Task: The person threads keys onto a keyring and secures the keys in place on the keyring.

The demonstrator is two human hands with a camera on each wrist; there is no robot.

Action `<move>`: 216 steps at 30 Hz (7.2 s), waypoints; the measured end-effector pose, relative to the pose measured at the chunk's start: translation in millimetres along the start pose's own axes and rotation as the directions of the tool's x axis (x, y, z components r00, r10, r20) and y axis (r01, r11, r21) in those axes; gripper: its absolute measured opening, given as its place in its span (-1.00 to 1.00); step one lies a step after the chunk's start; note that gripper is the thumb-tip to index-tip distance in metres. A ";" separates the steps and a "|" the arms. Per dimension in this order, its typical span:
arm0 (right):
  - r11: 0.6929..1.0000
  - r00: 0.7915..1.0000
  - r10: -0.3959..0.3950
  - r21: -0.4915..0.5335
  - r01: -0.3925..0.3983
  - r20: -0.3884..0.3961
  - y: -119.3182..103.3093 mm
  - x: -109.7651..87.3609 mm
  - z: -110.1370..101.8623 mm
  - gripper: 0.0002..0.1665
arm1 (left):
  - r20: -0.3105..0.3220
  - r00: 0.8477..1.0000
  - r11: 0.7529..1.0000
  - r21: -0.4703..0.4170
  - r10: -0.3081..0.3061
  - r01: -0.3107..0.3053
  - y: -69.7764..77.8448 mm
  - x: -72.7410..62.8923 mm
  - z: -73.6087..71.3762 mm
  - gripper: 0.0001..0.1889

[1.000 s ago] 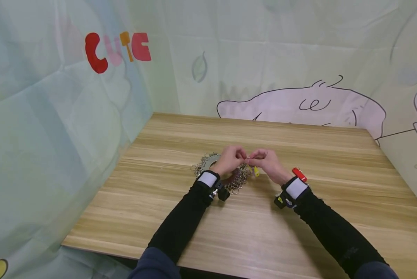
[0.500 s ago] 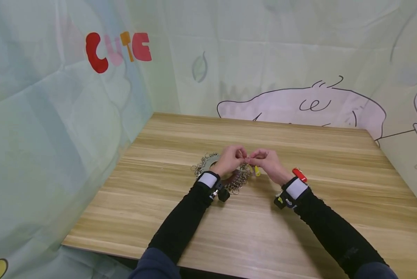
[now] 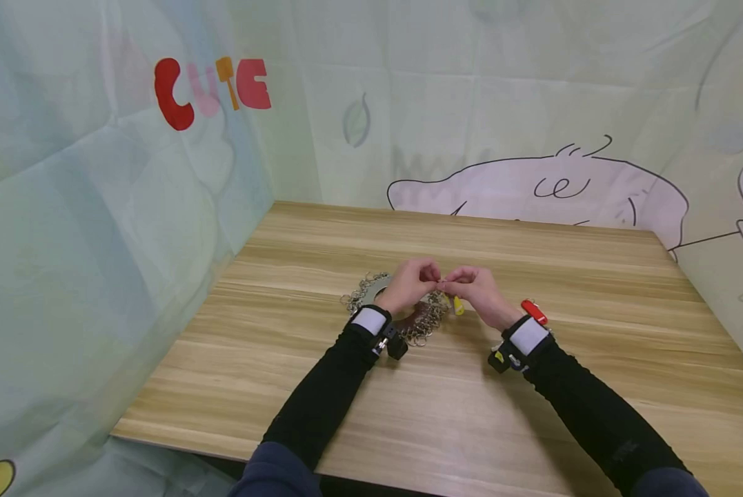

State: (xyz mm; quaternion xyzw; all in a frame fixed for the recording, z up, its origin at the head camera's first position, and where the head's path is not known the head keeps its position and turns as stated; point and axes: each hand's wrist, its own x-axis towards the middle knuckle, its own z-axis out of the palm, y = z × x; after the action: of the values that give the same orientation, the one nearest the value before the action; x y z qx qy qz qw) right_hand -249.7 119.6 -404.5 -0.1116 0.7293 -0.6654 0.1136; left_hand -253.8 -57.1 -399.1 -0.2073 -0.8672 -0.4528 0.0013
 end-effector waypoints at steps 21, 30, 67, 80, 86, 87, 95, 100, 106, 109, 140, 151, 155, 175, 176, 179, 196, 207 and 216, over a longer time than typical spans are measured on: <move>1.000 1.000 -0.010 -0.010 0.010 -0.007 -0.9 -1.9 1.8 -0.91 | 0.020 1.000 0.999 0.029 0.015 -0.016 -0.2 -1.0 -0.8 -0.94; 0.999 1.000 -0.013 -0.040 0.011 -0.029 -1.1 -1.8 2.6 -0.92 | -0.012 1.000 0.999 0.044 0.022 -0.022 0.4 -2.0 0.1 -0.96; 0.992 0.999 -0.040 -0.118 0.036 -0.034 -6.5 -4.1 4.1 -0.89 | -0.004 1.000 0.999 0.039 -0.020 0.020 1.1 -1.8 1.7 -0.90; 0.994 0.999 -0.028 -0.109 0.025 -0.032 -4.5 -4.0 2.9 -0.77 | -0.049 0.998 0.998 0.041 0.041 -0.039 2.0 -4.0 5.2 -0.87; 0.993 0.999 -0.032 -0.114 0.028 -0.033 -4.1 -3.5 3.4 -0.77 | -0.035 0.999 0.999 0.035 0.010 -0.008 3.6 -4.8 5.9 -0.87; 0.993 0.999 -0.032 -0.114 0.028 -0.033 -4.2 -3.7 3.2 -0.77 | -0.028 1.000 0.999 0.034 0.010 -0.009 3.8 -4.8 5.7 -0.87; 0.994 0.999 -0.025 -0.109 0.020 -0.046 -2.8 -2.9 1.3 -0.75 | -0.025 0.998 0.997 0.061 0.058 -0.057 3.3 -4.1 5.0 -0.89; 0.993 0.999 -0.021 -0.117 0.015 -0.046 -3.4 -2.8 1.7 -0.75 | -0.045 0.997 0.997 0.047 0.064 -0.062 3.3 -4.5 5.9 -0.90; 0.992 0.999 -0.030 -0.120 0.026 -0.030 -4.4 -4.0 3.2 -0.84 | -0.049 0.999 1.000 -0.005 -0.007 0.007 1.5 -3.8 7.1 -0.89; 0.993 0.999 -0.039 -0.114 0.036 -0.024 -4.1 -4.4 3.9 -0.90 | -0.042 0.999 1.000 -0.002 -0.027 0.027 0.7 -3.2 6.8 -0.91; 0.827 0.999 -0.006 -0.561 -0.023 -0.049 4.7 11.2 -21.0 -0.73 | 0.246 0.961 0.860 0.510 -0.128 -0.016 14.5 -5.8 20.5 -0.94; 0.853 0.990 -0.024 -0.520 -0.051 -0.136 0.2 4.1 -51.6 -0.75 | 0.270 0.952 0.813 0.581 -0.146 -0.039 15.9 -0.1 26.5 -0.54; 0.830 0.987 0.002 -0.550 -0.090 -0.159 -0.5 -1.8 -69.5 -0.75 | 0.291 0.950 0.876 0.480 -0.115 -0.042 11.8 3.5 24.6 -0.48; 0.496 0.966 0.218 -0.837 -0.231 -0.138 -6.0 -27.6 -112.5 -0.67 | 0.326 0.935 0.988 0.111 -0.139 0.108 5.5 -1.7 10.7 -0.74; 0.495 0.967 0.217 -0.839 -0.226 -0.132 -6.1 -27.8 -112.0 -0.67 | 0.330 0.933 0.988 0.106 -0.144 0.115 5.9 -1.8 9.6 -0.78; 0.502 0.971 0.201 -0.838 -0.214 -0.127 -8.7 -27.2 -110.2 -0.69 | 0.334 0.931 0.989 0.082 -0.146 0.126 7.0 -1.3 6.7 -0.90; 0.945 0.990 0.130 -0.297 -0.138 -0.045 -22.2 -19.9 -84.3 -0.56 | 0.302 0.943 0.940 -0.258 -0.139 0.222 -1.4 -0.7 6.2 -0.81; 0.964 0.973 0.187 0.165 -0.209 0.136 -18.5 -14.3 -49.2 -0.71 | 0.241 0.968 0.984 -0.146 -0.068 0.105 -4.7 -0.2 13.7 -0.77; 0.948 0.977 0.121 -0.314 -0.060 0.178 2.0 -9.6 -24.0 -0.68 | 0.183 0.982 0.998 -0.041 -0.048 0.057 1.4 0.0 15.4 -0.81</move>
State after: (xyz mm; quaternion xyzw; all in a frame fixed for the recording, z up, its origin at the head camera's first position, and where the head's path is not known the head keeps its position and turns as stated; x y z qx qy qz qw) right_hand -248.1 145.5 -404.2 -0.1588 0.8134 -0.5240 0.1964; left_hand -250.5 -44.2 -407.1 -0.2247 -0.8582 -0.4518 -0.0945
